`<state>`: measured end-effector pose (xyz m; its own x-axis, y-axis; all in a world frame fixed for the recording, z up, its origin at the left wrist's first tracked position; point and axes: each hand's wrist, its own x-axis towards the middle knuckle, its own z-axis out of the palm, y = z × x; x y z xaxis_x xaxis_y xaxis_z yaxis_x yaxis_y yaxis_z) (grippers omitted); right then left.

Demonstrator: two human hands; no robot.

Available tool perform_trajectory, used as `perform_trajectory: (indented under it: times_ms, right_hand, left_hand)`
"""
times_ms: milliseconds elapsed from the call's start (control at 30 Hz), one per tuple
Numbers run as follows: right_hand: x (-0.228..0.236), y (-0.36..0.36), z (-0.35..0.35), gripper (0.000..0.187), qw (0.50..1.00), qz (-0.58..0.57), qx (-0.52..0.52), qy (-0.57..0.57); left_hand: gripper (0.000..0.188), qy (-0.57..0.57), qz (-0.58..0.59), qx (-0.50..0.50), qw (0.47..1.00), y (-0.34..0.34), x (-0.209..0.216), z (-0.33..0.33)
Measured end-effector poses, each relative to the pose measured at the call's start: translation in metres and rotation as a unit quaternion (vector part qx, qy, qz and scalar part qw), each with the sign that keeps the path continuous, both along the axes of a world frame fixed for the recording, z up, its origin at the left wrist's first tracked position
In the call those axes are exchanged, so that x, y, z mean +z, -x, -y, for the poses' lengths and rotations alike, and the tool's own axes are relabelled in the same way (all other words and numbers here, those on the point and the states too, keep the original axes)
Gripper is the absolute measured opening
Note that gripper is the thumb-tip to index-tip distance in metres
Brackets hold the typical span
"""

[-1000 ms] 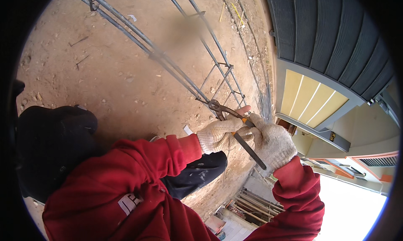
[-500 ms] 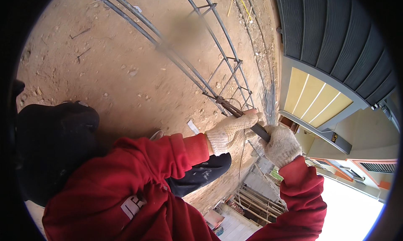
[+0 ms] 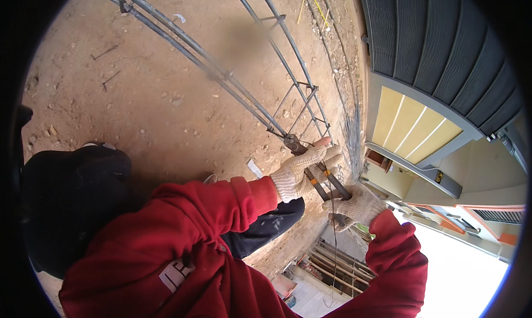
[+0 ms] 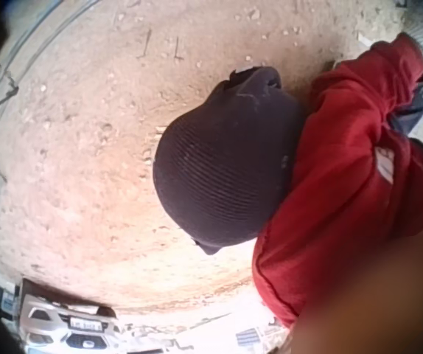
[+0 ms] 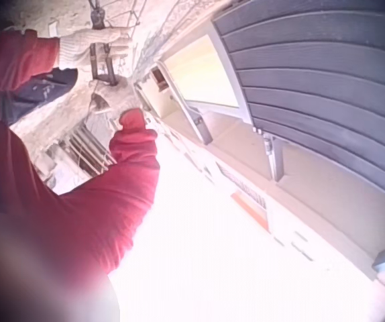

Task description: The person assembles a rebar cage by tying intersecting steel bars with wire using pliers. They repeatedly wrap wire around bar intersections and twist it tight to secure the joints along the length of the cage.

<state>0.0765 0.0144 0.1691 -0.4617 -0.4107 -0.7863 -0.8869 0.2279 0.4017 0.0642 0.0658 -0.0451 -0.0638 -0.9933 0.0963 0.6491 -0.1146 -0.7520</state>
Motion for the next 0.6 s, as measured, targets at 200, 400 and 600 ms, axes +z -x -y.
perform_trajectory:
  times_ms: [200, 400, 600]
  right_hand:
    - [-0.001, -0.040, -0.030, 0.036, 0.886, 0.028, 0.448, 0.118]
    - [0.010, -0.052, 0.004, 0.042, 0.941, 0.007, 0.336, 0.036]
    - [0.001, -0.042, 0.006, 0.047, 0.859, 0.041, 0.508, 0.038]
  left_hand:
    - [0.047, 0.009, -0.042, -0.038, 0.998, -0.005, 0.002, 0.005]
    - [0.042, -0.010, -0.048, -0.052, 0.997, -0.009, 0.006, 0.001]
    - [0.025, -0.099, -0.107, -0.083, 0.986, -0.006, 0.021, 0.015]
